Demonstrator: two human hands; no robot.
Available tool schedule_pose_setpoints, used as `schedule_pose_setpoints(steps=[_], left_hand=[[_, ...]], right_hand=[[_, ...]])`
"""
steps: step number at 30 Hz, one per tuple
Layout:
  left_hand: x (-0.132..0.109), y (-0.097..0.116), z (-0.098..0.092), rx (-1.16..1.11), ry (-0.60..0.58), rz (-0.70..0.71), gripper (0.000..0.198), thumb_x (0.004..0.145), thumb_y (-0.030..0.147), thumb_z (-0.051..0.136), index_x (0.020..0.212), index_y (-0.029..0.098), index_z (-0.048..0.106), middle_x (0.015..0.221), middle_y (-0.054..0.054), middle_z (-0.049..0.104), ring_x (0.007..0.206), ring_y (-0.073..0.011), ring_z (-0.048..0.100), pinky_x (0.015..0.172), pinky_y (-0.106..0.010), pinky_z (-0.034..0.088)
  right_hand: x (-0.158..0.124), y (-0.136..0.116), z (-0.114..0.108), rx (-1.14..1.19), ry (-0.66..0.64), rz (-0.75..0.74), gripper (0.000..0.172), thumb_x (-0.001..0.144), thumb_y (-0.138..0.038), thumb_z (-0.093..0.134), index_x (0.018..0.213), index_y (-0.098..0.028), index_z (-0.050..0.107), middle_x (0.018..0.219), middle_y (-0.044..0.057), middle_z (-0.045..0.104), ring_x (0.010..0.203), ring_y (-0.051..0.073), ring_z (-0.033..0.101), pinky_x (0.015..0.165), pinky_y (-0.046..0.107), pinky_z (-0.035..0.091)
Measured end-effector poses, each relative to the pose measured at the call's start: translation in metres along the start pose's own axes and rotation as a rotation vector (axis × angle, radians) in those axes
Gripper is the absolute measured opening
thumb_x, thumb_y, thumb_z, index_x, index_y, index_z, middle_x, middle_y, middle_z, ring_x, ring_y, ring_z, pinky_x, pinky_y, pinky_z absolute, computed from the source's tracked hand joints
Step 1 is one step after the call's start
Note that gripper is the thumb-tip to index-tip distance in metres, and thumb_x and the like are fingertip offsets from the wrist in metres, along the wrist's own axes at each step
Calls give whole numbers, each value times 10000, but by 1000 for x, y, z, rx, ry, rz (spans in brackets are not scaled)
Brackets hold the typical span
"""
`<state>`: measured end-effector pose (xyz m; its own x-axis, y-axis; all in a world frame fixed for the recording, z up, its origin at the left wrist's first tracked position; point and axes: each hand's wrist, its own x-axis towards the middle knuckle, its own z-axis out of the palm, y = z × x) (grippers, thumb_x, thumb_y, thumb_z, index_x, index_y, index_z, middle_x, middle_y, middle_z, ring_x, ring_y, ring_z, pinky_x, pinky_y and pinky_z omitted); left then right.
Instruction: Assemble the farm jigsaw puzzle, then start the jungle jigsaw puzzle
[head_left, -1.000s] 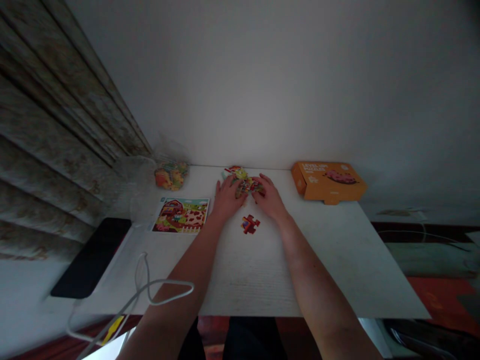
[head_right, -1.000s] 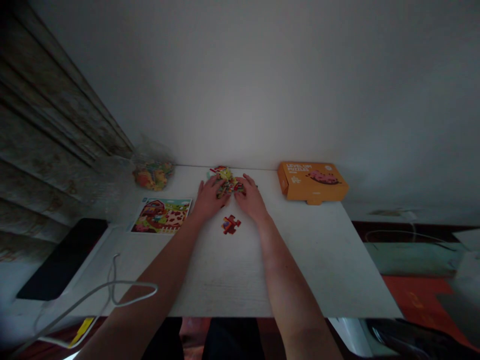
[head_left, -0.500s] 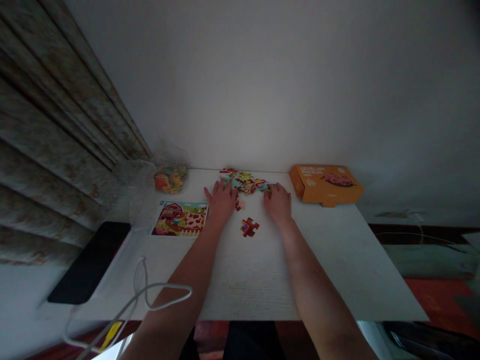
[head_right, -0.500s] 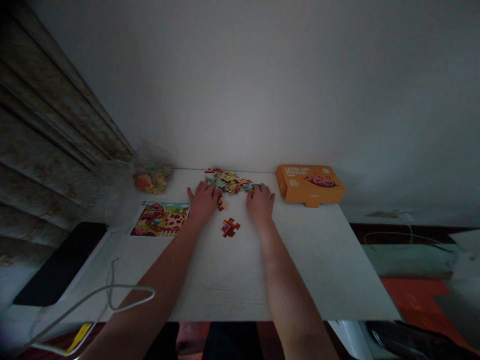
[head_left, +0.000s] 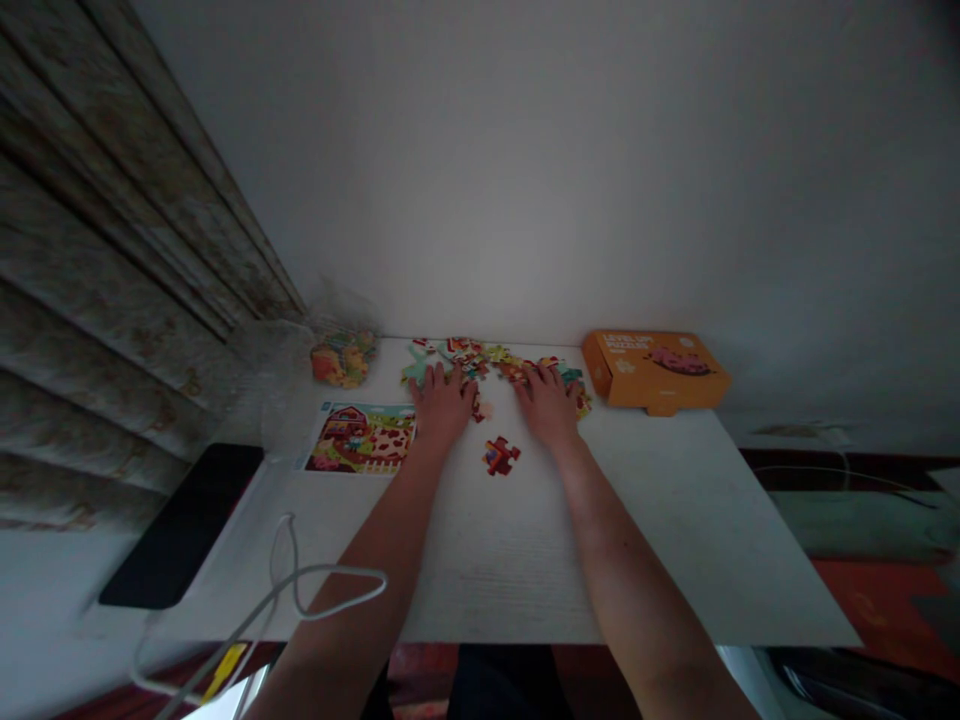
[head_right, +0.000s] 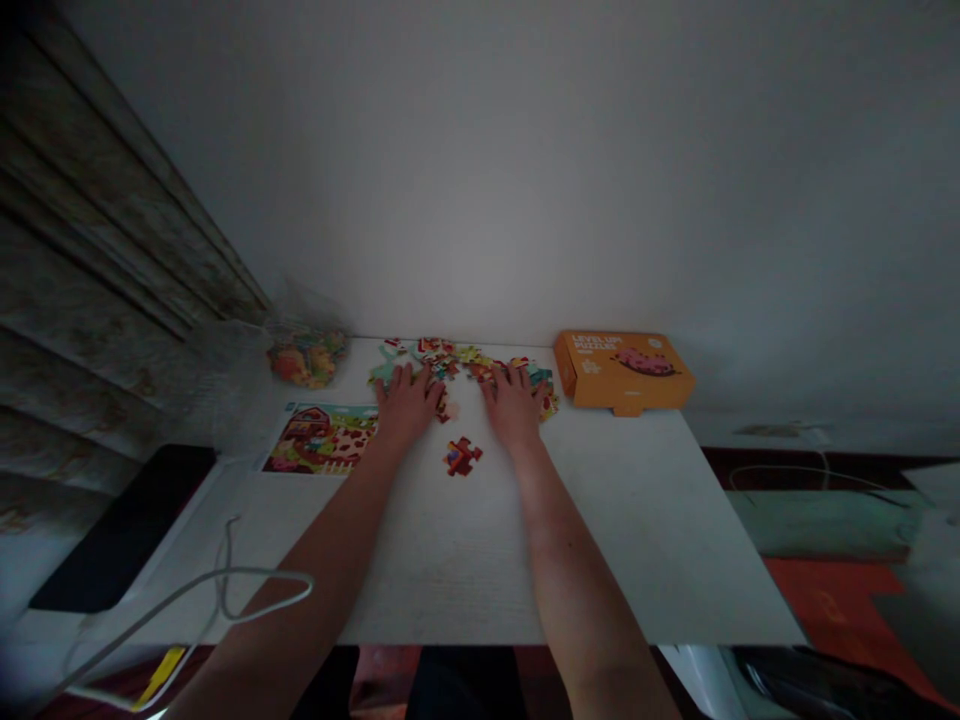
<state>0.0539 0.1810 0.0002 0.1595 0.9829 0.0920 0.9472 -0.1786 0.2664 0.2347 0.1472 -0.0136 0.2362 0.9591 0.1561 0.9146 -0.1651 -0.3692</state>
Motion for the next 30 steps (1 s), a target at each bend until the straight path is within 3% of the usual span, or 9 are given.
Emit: schedule_pose_setpoints(steps=[3, 6, 8, 11, 13, 16, 20, 24, 30], left_hand=[[-1, 1, -1, 4, -34, 47, 653, 1023, 531, 398, 1579, 190, 396, 1661, -180, 310, 1541, -392, 259, 1211, -707, 157], [-4, 5, 0, 10, -113, 236, 627, 1020, 515, 431, 1576, 226, 400, 1680, -138, 280, 1561, -345, 224, 1231, -670, 153], [-4, 6, 1, 1, -140, 288, 589, 1027, 473, 439, 1563, 231, 418, 1674, -126, 300, 1562, -321, 233, 1236, -647, 180], [0, 3, 5, -46, -95, 284, 515, 1040, 351, 427, 1536, 216, 455, 1630, -129, 397, 1526, -290, 327, 1235, -587, 255], [5, -1, 8, -98, -41, 279, 485, 1028, 251, 427, 1505, 202, 497, 1591, -137, 456, 1483, -260, 404, 1220, -491, 332], [10, -9, 11, -147, 28, 235, 494, 993, 144, 419, 1470, 180, 542, 1579, -145, 465, 1430, -235, 475, 1190, -382, 386], [12, -12, 6, -100, 78, 95, 495, 1007, 210, 419, 1489, 153, 521, 1572, -172, 464, 1445, -289, 454, 1227, -474, 321], [1, 3, -10, -47, 50, 124, 574, 1006, 419, 492, 1528, 183, 472, 1617, -171, 402, 1501, -330, 365, 1260, -571, 200], [-34, 26, -20, 30, -226, 237, 645, 983, 524, 530, 1545, 218, 447, 1643, -171, 355, 1529, -384, 296, 1222, -683, 156]], right_hand=[[1, 4, -4, 2, 29, 72, 477, 1039, -455, 440, 1437, -231, 578, 1534, 177, 497, 1453, 387, 386, 1174, 725, 156], [3, 4, -6, 54, -13, -72, 398, 1011, -393, 517, 1359, -250, 644, 1481, 141, 563, 1404, 337, 460, 1184, 642, 233], [5, 3, -5, 116, -60, -196, 316, 981, -319, 562, 1254, -259, 709, 1395, 110, 639, 1340, 289, 531, 1175, 542, 310], [9, 4, -4, 224, -124, -260, 251, 948, -239, 571, 1117, -238, 757, 1187, 83, 740, 1142, 238, 654, 1063, 404, 448], [10, 6, -3, 268, -129, -250, 259, 936, -232, 576, 1127, -220, 750, 1124, 83, 750, 1065, 228, 677, 994, 364, 488], [8, 9, -1, 201, -41, -209, 360, 906, -314, 651, 1247, -207, 694, 1285, 124, 682, 1228, 273, 601, 1084, 432, 425], [4, 13, 4, 29, 2, -90, 461, 949, -418, 612, 1357, -202, 611, 1518, 176, 507, 1436, 349, 410, 1192, 602, 226], [4, 19, 9, -19, 49, 19, 416, 981, -357, 548, 1353, -177, 590, 1535, 201, 478, 1454, 359, 379, 1190, 631, 194], [8, 31, 9, -11, 134, 47, 352, 955, -298, 553, 1276, -172, 624, 1464, 215, 526, 1390, 373, 434, 1161, 630, 238]])
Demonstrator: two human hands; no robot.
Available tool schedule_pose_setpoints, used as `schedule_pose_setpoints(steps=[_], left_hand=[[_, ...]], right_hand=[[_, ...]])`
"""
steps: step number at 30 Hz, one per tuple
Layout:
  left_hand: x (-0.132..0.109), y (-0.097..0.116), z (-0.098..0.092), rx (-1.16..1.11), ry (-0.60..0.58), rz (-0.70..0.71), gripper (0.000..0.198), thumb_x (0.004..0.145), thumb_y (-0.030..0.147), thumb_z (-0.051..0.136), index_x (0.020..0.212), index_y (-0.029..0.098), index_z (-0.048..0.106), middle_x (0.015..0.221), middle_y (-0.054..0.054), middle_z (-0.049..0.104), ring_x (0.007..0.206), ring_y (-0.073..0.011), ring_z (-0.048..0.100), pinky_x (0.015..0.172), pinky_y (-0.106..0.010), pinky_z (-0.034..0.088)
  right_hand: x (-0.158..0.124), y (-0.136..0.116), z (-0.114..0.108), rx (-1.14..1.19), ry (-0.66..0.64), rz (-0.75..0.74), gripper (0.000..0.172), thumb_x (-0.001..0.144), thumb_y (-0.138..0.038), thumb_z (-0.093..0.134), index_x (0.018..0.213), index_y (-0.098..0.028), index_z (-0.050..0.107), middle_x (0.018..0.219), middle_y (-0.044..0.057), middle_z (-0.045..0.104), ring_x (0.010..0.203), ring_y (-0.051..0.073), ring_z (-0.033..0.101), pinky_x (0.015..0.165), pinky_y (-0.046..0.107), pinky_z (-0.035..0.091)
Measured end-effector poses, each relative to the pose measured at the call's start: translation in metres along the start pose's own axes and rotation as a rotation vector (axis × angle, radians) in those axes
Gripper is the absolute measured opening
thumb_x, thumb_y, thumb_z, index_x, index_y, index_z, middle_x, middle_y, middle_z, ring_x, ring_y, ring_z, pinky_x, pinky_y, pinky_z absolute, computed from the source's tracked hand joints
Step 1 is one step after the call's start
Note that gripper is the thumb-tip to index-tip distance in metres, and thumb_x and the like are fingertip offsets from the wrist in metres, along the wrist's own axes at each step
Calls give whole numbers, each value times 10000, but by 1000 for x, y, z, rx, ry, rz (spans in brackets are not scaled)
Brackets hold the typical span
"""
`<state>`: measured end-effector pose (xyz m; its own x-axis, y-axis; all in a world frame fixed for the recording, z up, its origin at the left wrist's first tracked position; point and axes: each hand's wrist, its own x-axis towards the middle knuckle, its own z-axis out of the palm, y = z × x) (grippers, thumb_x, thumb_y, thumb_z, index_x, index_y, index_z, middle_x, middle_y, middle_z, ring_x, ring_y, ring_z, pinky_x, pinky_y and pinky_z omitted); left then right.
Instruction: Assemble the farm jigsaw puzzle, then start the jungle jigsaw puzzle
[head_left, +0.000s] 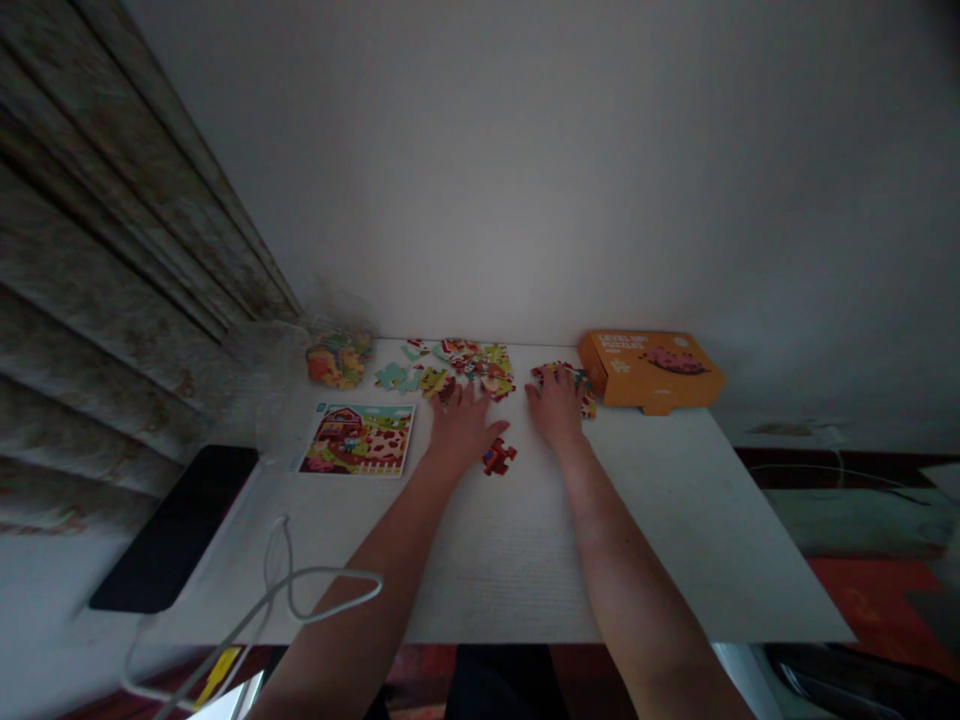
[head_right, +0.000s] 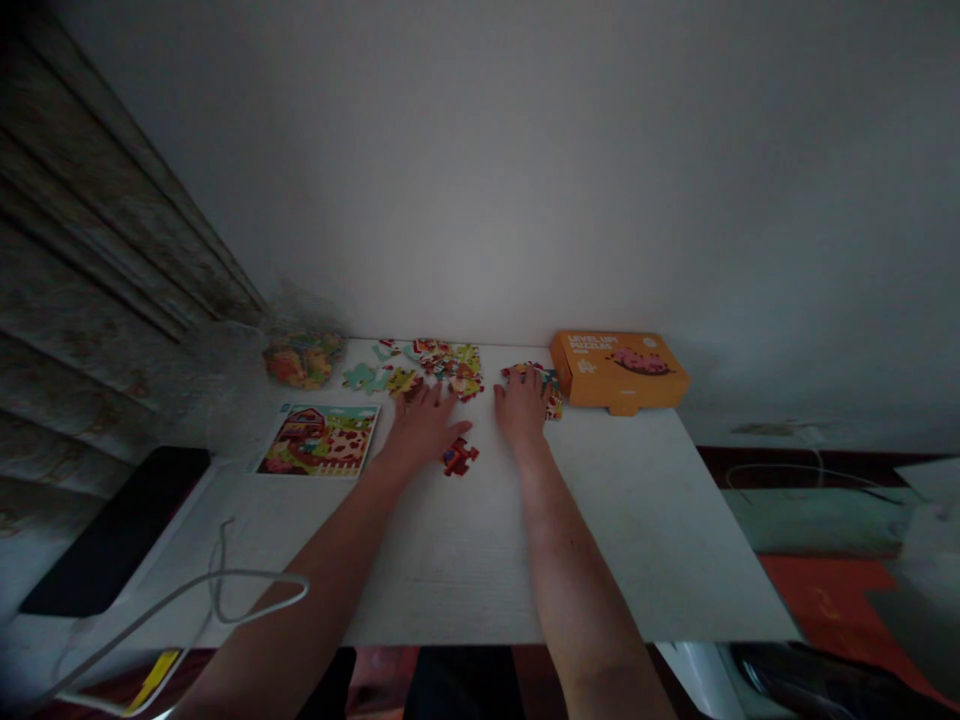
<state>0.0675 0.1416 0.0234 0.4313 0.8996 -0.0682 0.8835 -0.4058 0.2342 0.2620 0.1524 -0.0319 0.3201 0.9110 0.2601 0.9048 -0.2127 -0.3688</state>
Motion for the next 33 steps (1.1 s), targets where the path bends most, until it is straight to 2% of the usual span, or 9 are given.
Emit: schedule_pose_setpoints(steps=[4, 9, 12, 16, 21, 25, 28, 31, 33], left_hand=[[2, -7, 11, -26, -22, 41, 642, 1010, 488, 483, 1581, 213, 380, 1682, -158, 258, 1557, -371, 226, 1218, -700, 127], [25, -26, 17, -115, 129, 144, 505, 1039, 333, 413, 1536, 253, 458, 1633, -95, 401, 1523, -239, 340, 1279, -562, 100], [27, -30, 13, -92, 202, 17, 487, 1036, 303, 393, 1505, 241, 506, 1619, -109, 421, 1518, -232, 345, 1277, -539, 151], [23, -35, 10, -7, 168, -166, 485, 1032, 352, 401, 1498, 281, 513, 1672, -90, 322, 1535, -294, 302, 1242, -657, 135], [30, -39, 7, -54, 176, -265, 568, 1025, 456, 413, 1555, 251, 424, 1687, -133, 267, 1550, -361, 237, 1199, -731, 145], [25, -31, -6, -106, 256, -136, 483, 989, 413, 517, 1413, 188, 569, 1525, -180, 492, 1433, -336, 435, 1195, -533, 331], [12, -22, -16, -192, 116, 31, 277, 958, 358, 581, 1158, 192, 679, 1221, -120, 669, 1155, -263, 632, 1022, -366, 482], [1, -16, -18, -293, -77, 108, 214, 915, 362, 653, 1071, 219, 672, 1011, -48, 702, 953, -220, 676, 860, -309, 512], [0, -14, -14, -365, -54, 108, 243, 906, 347, 670, 1112, 219, 660, 1005, -42, 704, 946, -214, 675, 846, -302, 510]], right_hand=[[7, 3, 2, 185, -71, -179, 217, 936, -253, 552, 1098, -210, 690, 1276, 151, 647, 1274, 308, 537, 1135, 532, 346], [8, -6, 6, 449, -92, -297, 328, 839, -252, 679, 1166, -233, 669, 1198, 98, 641, 1152, 258, 601, 1055, 444, 456], [6, -13, 2, 509, -39, -259, 393, 798, -212, 698, 1187, -242, 651, 1208, 86, 618, 1117, 253, 613, 1032, 439, 474], [8, -15, -5, 572, 65, -125, 448, 760, -186, 693, 1202, -226, 631, 1196, 91, 643, 1103, 267, 618, 1003, 459, 494], [12, -9, -10, 697, 56, 171, 500, 765, -317, 721, 1236, -190, 612, 917, 56, 690, 726, 211, 635, 691, 371, 559], [11, -9, -12, 817, 18, 206, 560, 786, -436, 699, 1284, -215, 569, 893, 49, 686, 635, 191, 635, 518, 305, 518], [10, -11, -11, 855, -12, 218, 580, 804, -479, 667, 1312, -240, 522, 971, 60, 690, 632, 182, 650, 492, 290, 515], [12, -11, -11, 868, -29, 216, 601, 801, -487, 656, 1329, -253, 486, 1081, 80, 682, 689, 184, 672, 515, 285, 526], [13, -12, -10, 903, -56, 207, 640, 772, -475, 676, 1337, -259, 467, 1104, 83, 681, 732, 191, 682, 526, 277, 519]])
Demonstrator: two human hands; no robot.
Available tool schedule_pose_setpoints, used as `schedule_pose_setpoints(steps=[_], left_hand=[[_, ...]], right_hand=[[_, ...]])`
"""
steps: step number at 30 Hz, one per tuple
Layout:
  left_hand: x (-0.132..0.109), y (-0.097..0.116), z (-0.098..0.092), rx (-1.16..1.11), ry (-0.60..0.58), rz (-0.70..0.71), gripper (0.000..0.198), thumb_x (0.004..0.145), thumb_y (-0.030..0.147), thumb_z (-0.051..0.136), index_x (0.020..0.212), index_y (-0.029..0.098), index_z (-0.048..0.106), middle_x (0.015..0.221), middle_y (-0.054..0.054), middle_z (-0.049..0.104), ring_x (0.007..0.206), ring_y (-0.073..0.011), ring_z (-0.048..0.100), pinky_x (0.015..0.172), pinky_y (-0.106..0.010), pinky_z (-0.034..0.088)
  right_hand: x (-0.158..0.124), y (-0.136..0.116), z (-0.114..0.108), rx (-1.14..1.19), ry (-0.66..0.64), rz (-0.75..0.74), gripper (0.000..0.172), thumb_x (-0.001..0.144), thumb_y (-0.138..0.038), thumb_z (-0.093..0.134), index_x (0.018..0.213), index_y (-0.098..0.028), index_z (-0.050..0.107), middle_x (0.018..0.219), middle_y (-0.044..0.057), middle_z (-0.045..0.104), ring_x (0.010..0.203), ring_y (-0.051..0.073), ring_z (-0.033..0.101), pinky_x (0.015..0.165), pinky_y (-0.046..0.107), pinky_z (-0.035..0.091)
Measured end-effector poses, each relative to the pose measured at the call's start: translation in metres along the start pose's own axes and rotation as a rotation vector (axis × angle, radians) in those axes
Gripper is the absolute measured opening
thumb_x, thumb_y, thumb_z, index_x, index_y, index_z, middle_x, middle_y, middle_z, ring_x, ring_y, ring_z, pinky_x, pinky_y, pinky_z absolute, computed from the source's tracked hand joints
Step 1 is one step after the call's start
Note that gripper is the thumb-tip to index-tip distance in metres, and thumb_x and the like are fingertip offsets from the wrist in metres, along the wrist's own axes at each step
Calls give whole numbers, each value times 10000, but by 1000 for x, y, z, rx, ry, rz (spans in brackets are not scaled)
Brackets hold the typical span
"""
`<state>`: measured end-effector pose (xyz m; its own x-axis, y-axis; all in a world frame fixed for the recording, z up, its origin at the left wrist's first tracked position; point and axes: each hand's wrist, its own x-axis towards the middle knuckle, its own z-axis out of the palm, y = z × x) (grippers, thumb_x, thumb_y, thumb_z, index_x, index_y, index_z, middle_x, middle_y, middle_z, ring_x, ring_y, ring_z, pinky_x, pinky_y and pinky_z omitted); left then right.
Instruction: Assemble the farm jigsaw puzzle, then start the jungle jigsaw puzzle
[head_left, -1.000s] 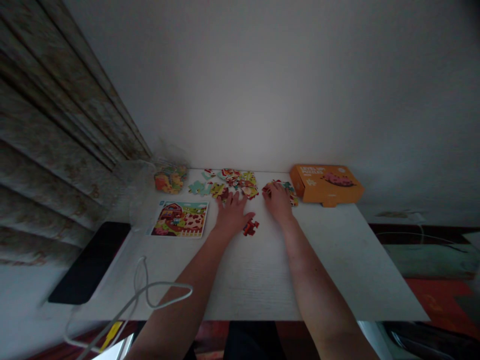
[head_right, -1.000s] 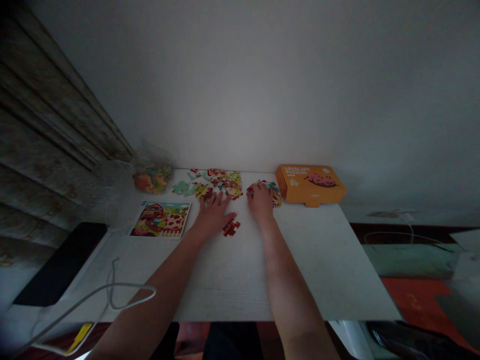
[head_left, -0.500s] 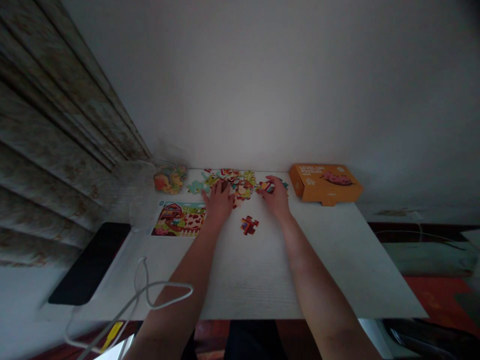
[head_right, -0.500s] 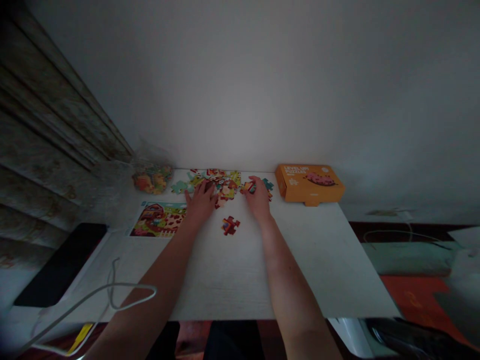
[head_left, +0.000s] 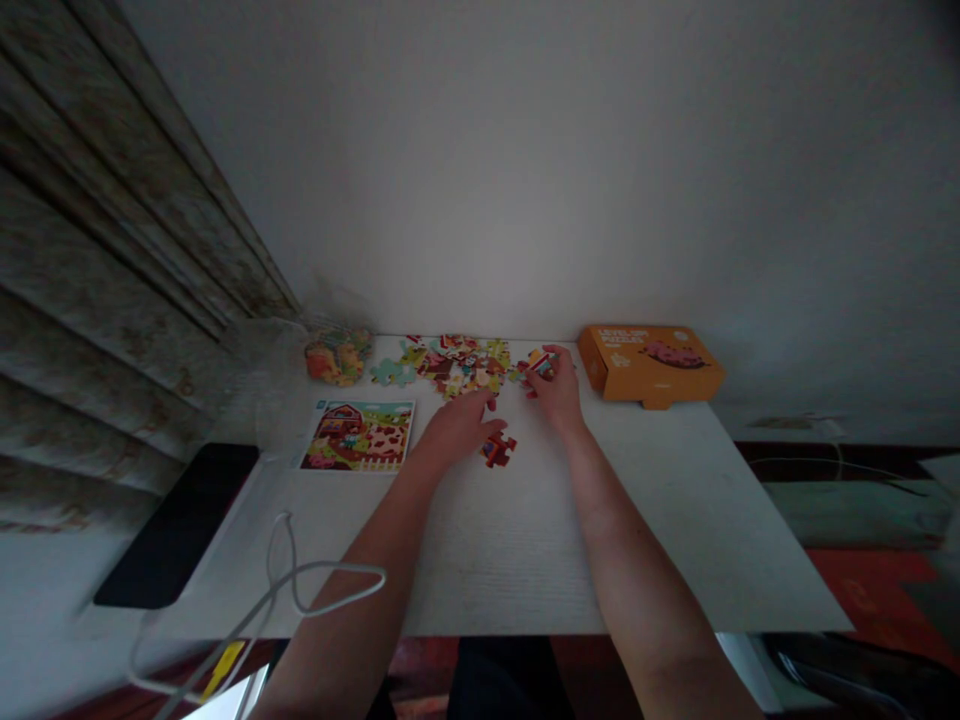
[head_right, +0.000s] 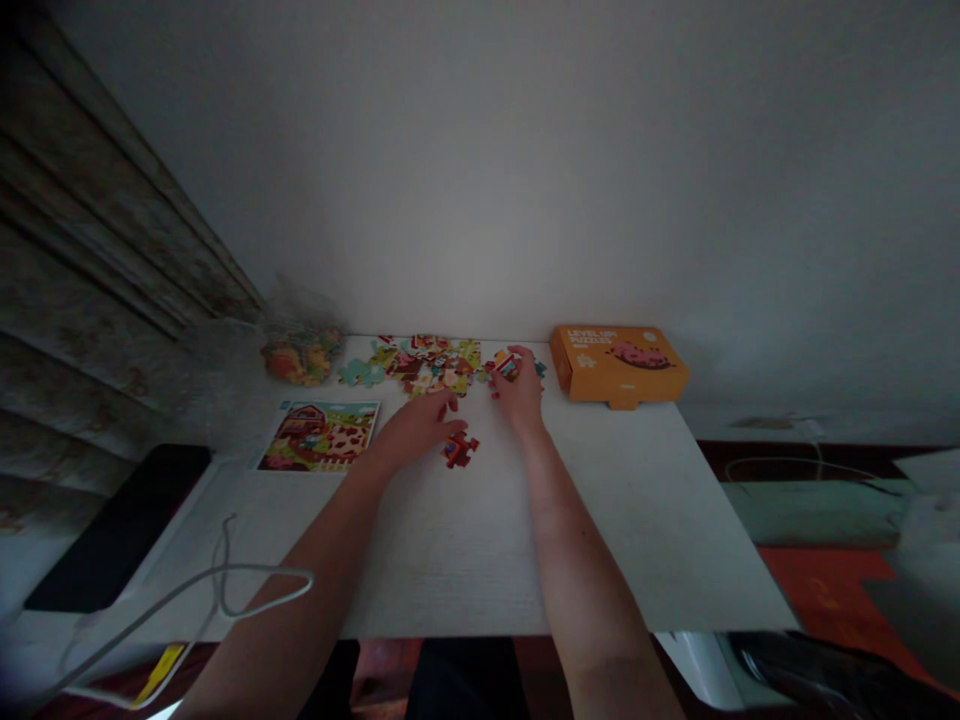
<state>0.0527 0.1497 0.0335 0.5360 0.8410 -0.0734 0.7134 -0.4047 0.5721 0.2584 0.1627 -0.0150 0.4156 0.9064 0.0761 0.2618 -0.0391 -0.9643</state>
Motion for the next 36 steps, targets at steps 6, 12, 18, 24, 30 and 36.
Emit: schedule_pose_setpoints(steps=[6, 12, 18, 24, 30, 36], left_hand=[[17, -3, 10, -351, 336, 32, 413, 975, 276, 578, 1384, 221, 567, 1334, -101, 643, 1063, -184, 660, 893, -304, 540], [22, -5, 0, -489, 279, -87, 351, 1007, 332, 504, 1312, 214, 632, 1092, -53, 742, 867, -155, 680, 751, -262, 534], [2, -6, -10, -30, 13, -220, 301, 894, 496, 633, 859, 201, 675, 842, -49, 728, 792, -207, 676, 684, -284, 467], [-7, 2, 3, 111, -194, -207, 311, 698, 418, 800, 914, 223, 690, 998, -93, 770, 912, -268, 717, 694, -291, 478], [6, -4, 8, -225, -292, -29, 106, 834, 178, 626, 900, 180, 709, 842, -44, 771, 773, -180, 727, 728, -265, 519], [-7, 1, 12, 200, -64, -64, 527, 671, 465, 858, 1076, 189, 664, 1275, -162, 665, 1227, -354, 617, 987, -406, 488]], right_hand=[[-4, -9, 1, 187, -283, 67, 592, 644, -443, 790, 1157, -243, 573, 827, -2, 709, 609, 138, 581, 521, 241, 433], [-13, -24, 1, 164, -482, -17, 396, 693, -550, 773, 916, -227, 723, 736, -2, 689, 606, 133, 532, 561, 258, 416], [-8, -16, -1, 138, -356, -20, 430, 706, -628, 738, 824, -216, 697, 698, -10, 658, 602, 130, 515, 564, 252, 402], [-3, -10, -1, 140, -242, 25, 465, 704, -620, 735, 914, -207, 702, 728, 11, 695, 625, 141, 553, 581, 262, 418], [-4, -9, 0, 119, -229, 10, 424, 716, -589, 718, 902, -209, 690, 727, 11, 697, 612, 141, 547, 575, 263, 404], [-1, -5, 1, 118, -227, 10, 501, 694, -544, 733, 1066, -216, 661, 719, -9, 682, 620, 146, 581, 572, 256, 404]])
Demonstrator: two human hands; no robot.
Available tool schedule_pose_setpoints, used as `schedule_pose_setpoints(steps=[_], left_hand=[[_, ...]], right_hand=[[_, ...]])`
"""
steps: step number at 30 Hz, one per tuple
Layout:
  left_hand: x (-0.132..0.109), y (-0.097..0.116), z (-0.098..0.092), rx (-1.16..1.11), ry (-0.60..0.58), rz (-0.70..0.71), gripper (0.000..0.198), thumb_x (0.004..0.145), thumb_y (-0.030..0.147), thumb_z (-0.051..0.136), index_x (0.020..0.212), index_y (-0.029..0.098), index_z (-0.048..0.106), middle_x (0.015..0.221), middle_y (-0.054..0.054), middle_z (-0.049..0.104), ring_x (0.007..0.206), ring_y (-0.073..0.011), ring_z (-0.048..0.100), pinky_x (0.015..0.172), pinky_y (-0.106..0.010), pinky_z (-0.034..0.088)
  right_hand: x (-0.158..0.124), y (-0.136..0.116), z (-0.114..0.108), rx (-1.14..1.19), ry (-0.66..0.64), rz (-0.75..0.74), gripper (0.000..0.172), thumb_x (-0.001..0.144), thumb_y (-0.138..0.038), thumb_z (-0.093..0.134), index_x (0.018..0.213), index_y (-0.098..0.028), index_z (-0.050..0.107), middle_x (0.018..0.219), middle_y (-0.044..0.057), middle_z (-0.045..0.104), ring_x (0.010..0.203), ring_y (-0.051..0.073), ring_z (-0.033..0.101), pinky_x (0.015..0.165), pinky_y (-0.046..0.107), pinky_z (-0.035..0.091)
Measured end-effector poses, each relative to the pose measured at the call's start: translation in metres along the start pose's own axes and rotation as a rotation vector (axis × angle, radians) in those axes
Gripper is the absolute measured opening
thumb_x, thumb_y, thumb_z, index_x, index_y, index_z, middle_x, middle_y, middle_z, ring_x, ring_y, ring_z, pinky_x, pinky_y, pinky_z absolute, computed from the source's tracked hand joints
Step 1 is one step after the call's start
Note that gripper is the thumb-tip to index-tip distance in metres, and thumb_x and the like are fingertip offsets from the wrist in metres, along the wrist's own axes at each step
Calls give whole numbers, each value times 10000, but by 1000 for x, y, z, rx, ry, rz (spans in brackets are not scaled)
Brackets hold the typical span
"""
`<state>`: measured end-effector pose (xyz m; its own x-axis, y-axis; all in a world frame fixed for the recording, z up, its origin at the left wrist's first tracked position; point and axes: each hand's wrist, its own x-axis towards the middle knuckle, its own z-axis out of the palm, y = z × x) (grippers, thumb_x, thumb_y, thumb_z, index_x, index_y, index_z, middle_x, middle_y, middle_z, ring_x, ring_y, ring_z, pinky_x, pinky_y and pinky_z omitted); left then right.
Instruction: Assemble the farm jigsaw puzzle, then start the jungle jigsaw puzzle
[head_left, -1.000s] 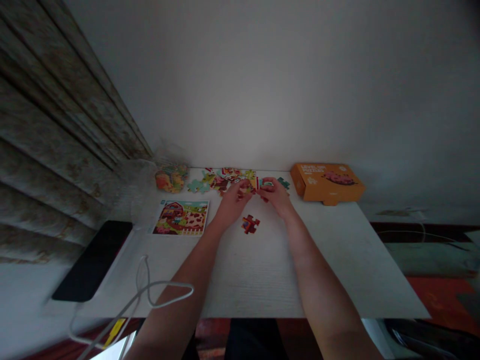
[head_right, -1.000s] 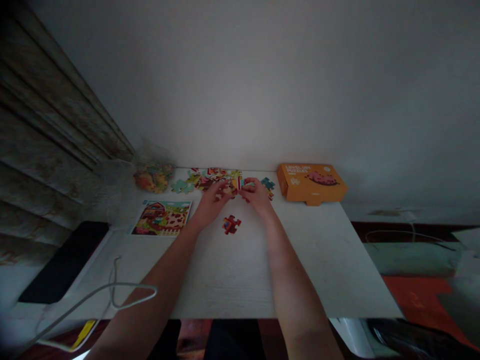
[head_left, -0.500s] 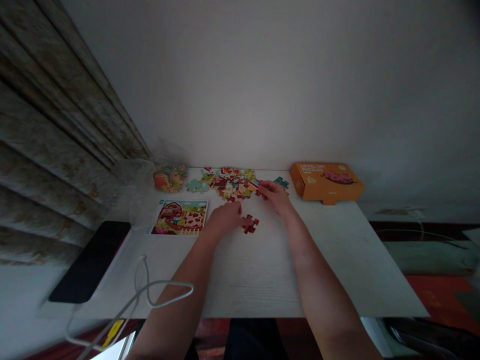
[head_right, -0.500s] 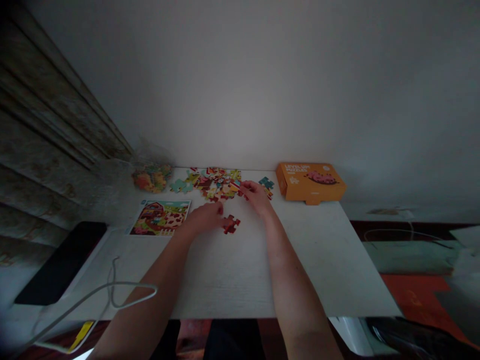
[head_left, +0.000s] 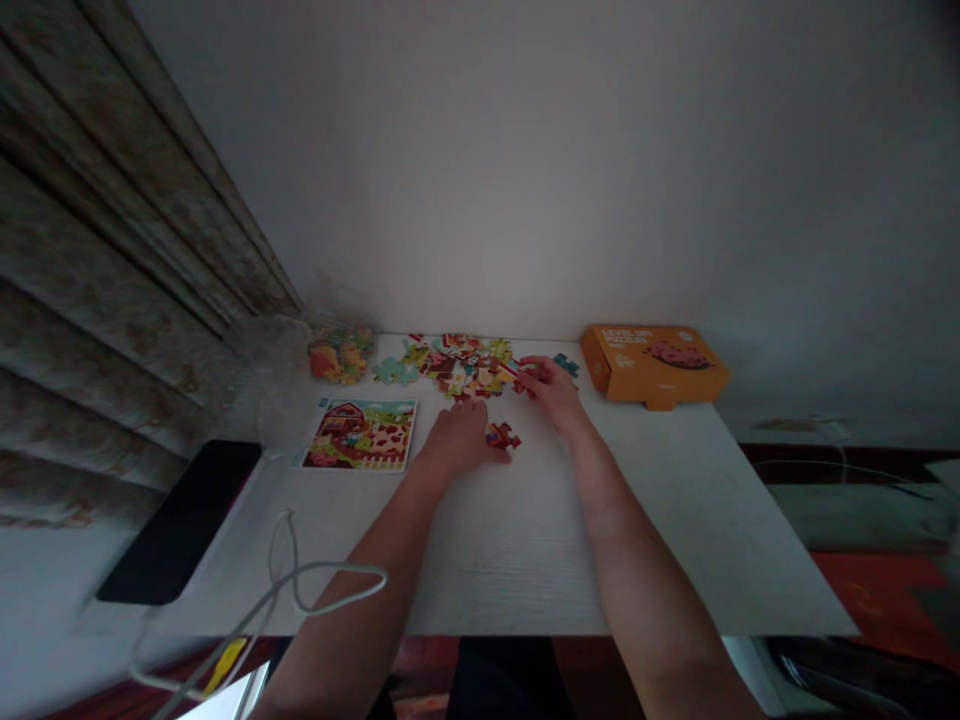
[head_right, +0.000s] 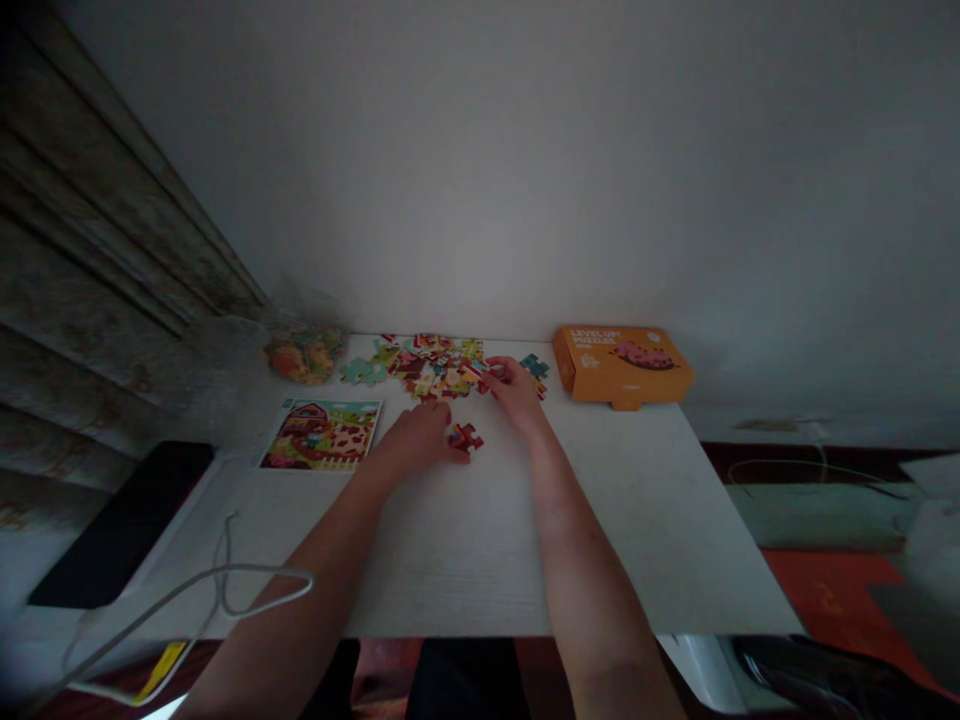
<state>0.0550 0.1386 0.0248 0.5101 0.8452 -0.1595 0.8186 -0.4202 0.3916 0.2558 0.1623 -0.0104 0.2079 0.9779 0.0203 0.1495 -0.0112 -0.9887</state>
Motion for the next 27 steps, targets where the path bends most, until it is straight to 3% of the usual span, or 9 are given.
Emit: schedule_pose_setpoints(steps=[3, 7, 10, 13, 16, 27], left_hand=[[-3, 1, 2, 49, -83, 7, 442, 679, 417, 858, 1010, 193, 670, 1234, -160, 671, 1200, -370, 621, 971, -423, 484], [3, -5, -3, -25, -218, 99, 356, 702, 259, 804, 1034, 216, 682, 1168, -95, 685, 1060, -287, 673, 861, -332, 494], [5, -13, -13, -124, -267, 109, 387, 702, 249, 792, 1071, 224, 677, 1083, -48, 698, 955, -228, 678, 765, -269, 477], [6, -21, -20, -188, -255, 59, 365, 711, 302, 809, 1035, 210, 670, 996, -24, 705, 875, -197, 659, 684, -244, 441], [8, -26, -19, -173, -217, -1, 207, 766, 306, 765, 909, 199, 662, 891, -11, 698, 793, -182, 637, 617, -245, 391], [10, -20, -14, -98, -185, -48, 188, 777, 358, 745, 864, 199, 696, 823, -19, 717, 742, -185, 641, 615, -258, 389]], right_hand=[[0, 1, 0, -31, -13, -13, 465, 692, -535, 730, 1032, -224, 672, 731, -4, 685, 644, 154, 597, 583, 259, 402], [-3, -4, -2, -12, -57, -12, 384, 675, -483, 768, 939, -212, 701, 785, 20, 711, 686, 161, 618, 602, 266, 418], [-8, -10, -8, -27, -192, 28, 340, 686, -446, 782, 917, -202, 729, 731, 15, 712, 636, 151, 596, 584, 264, 418], [-13, -14, -13, -63, -367, 89, 290, 694, -418, 790, 878, -197, 752, 698, 15, 714, 622, 154, 608, 594, 271, 447], [-16, -14, -13, -86, -453, 114, 239, 677, -366, 809, 847, -203, 766, 714, 15, 731, 657, 169, 651, 644, 290, 499], [-15, -11, -7, -410, -441, 82, 110, 734, -196, 768, 844, -197, 767, 797, 26, 764, 743, 174, 695, 733, 271, 534]])
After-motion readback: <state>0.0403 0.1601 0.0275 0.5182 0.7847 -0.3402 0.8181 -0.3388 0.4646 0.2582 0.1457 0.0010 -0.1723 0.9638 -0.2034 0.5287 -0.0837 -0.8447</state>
